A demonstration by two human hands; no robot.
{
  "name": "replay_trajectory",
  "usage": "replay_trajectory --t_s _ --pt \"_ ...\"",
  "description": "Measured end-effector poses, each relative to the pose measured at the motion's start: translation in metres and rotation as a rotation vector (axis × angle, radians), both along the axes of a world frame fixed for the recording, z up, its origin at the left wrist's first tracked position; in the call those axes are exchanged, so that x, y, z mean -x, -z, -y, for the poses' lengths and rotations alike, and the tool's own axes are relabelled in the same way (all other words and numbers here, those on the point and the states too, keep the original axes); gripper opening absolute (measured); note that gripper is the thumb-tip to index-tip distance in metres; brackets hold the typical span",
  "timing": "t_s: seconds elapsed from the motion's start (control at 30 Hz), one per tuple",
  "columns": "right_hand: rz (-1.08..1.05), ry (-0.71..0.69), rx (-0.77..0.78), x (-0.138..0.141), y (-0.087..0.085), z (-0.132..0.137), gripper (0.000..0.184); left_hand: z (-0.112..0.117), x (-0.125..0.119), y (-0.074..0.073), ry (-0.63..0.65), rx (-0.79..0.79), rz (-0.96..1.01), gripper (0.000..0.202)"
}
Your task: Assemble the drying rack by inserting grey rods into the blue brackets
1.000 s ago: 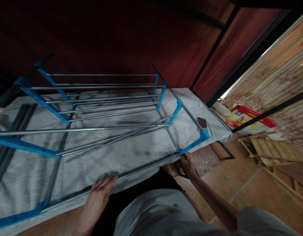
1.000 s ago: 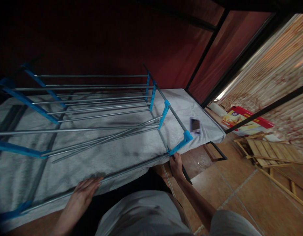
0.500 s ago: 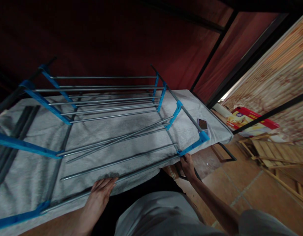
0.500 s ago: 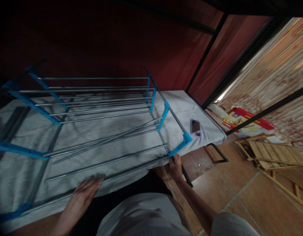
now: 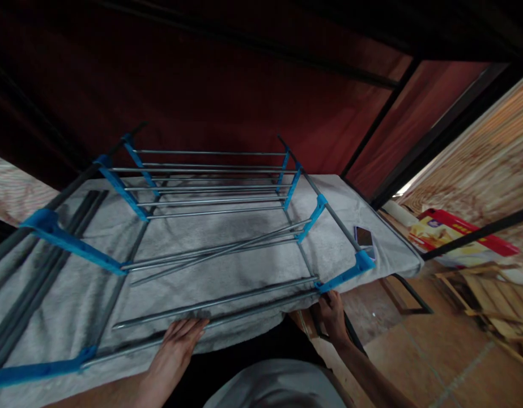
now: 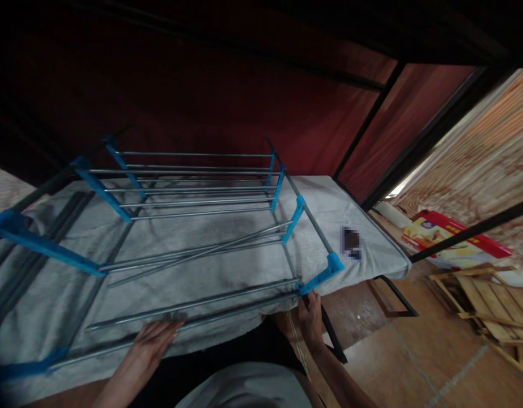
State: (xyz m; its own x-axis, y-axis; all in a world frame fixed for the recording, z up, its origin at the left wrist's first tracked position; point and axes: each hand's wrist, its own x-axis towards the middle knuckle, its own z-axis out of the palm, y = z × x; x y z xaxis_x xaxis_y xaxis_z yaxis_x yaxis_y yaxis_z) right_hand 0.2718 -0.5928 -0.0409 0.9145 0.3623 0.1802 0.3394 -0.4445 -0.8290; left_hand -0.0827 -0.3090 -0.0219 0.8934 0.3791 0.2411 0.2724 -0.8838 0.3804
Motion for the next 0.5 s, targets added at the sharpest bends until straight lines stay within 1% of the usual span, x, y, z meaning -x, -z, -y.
replay_trajectory --t_s 0.1,0.17,0.23,0.37,0.5 --pt "-0.014 -0.005 -0.006 0.000 0.006 -0.001 0.021 -0.003 0.003 0.010 -0.025 -0.005 0.030 0.031" --pt "-0.003 0.011 -0.017 0.000 0.009 -0.002 0.021 -0.003 0.003 0.013 -0.042 0.007 0.034 0.032" --pt "0.008 0.024 -0.024 0.002 0.010 -0.003 0.020 -0.002 0.002 0.011 -0.054 0.025 0.027 0.032" --pt "-0.007 0.022 -0.017 0.002 0.009 -0.005 0.019 0.001 -0.002 0.001 -0.047 0.018 0.028 0.033" --pt "-0.014 0.035 0.004 0.000 0.008 -0.008 0.020 0.001 -0.003 0.002 -0.067 0.006 0.028 0.033"
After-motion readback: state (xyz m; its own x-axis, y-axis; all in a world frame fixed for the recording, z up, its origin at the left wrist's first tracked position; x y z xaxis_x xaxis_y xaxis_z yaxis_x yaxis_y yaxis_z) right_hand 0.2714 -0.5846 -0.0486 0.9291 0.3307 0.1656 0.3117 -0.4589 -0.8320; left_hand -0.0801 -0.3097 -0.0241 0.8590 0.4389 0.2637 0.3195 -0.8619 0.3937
